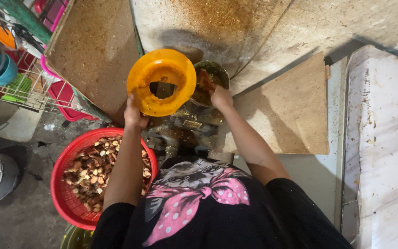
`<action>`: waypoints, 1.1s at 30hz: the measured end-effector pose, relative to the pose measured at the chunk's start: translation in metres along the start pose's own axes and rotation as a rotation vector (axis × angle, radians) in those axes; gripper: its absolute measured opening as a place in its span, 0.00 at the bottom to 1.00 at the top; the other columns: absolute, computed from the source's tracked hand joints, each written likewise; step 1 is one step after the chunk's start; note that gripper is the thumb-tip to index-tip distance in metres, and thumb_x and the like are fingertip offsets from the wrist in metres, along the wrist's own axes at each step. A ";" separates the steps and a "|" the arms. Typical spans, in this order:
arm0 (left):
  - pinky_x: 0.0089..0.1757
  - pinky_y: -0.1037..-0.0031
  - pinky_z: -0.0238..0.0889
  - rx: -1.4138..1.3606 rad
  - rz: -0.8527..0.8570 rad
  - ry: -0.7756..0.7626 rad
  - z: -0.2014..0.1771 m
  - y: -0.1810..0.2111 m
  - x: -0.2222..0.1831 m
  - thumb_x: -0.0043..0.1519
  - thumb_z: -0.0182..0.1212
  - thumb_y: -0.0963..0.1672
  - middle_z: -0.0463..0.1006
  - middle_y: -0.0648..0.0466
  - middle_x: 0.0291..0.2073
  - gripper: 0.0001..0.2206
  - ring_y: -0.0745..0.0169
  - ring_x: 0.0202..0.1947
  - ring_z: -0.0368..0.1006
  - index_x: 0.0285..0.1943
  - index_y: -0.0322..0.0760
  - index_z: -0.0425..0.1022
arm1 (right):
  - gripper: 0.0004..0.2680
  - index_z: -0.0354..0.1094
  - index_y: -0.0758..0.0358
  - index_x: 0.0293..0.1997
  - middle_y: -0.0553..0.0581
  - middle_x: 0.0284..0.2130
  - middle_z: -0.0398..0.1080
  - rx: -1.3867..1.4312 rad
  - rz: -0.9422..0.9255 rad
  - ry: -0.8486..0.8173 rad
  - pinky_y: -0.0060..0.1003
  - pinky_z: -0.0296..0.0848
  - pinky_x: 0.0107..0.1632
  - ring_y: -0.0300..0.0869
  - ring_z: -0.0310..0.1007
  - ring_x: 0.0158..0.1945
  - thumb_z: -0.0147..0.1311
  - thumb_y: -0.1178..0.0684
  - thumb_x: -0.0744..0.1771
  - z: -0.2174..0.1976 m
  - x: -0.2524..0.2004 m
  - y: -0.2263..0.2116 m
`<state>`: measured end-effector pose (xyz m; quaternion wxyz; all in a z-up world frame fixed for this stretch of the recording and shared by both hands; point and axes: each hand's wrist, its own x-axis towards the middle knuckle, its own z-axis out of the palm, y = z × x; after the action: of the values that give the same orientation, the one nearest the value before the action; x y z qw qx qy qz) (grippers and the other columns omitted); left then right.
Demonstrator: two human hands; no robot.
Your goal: The person places nut pieces into a manual grinder and operates it to produce a yellow paste. They repeatedly transfer the paste from the grinder into a bucket using a red spatula and their hands, then add more nuts to continue grinding.
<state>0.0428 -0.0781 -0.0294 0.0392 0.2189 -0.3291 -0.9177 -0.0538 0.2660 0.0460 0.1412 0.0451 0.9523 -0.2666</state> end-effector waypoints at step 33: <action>0.49 0.57 0.69 0.094 -0.104 -0.167 -0.004 0.030 -0.044 0.65 0.55 0.54 0.77 0.46 0.50 0.26 0.45 0.47 0.77 0.67 0.36 0.69 | 0.12 0.77 0.55 0.51 0.64 0.47 0.77 -0.130 -0.554 -0.362 0.47 0.75 0.51 0.58 0.77 0.49 0.56 0.47 0.65 0.062 0.105 0.048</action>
<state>0.0824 -0.0941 0.0031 -0.0462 0.1600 -0.3622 -0.9171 -0.1310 0.2753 -0.0590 0.2329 -0.2725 0.9029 -0.2373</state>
